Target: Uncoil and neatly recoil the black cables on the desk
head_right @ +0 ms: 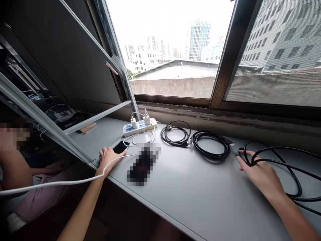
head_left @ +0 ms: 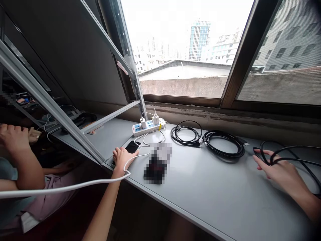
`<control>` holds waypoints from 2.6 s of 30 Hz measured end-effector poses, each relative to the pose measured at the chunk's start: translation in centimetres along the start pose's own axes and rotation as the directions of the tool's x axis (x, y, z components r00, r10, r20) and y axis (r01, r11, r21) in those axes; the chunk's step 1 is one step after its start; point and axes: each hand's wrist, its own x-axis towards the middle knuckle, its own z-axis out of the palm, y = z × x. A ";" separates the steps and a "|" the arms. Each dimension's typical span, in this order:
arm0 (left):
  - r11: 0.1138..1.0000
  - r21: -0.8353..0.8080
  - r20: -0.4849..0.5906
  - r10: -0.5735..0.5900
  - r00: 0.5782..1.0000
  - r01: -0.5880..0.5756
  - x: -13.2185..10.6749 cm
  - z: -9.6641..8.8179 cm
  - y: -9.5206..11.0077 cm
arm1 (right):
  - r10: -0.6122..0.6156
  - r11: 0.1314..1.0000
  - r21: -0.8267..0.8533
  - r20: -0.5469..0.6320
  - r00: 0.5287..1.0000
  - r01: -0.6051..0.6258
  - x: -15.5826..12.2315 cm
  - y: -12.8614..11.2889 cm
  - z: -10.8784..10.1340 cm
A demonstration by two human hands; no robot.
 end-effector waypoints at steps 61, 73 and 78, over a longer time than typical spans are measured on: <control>0.975 -0.059 -0.208 0.197 0.958 -0.213 -4.6 -0.9 -3.7 | -0.690 0.719 -0.104 0.008 0.724 0.687 -12.5 0.3 2.9; 0.983 0.137 -0.059 0.134 0.989 -0.125 -0.3 -0.4 -2.1 | -0.766 0.641 -0.277 -0.185 0.615 0.716 -12.0 2.2 5.1; 0.984 0.145 -0.018 0.112 0.994 -0.108 1.4 -0.5 0.2 | -0.757 0.651 -0.270 -0.177 0.628 0.709 -12.0 2.4 5.2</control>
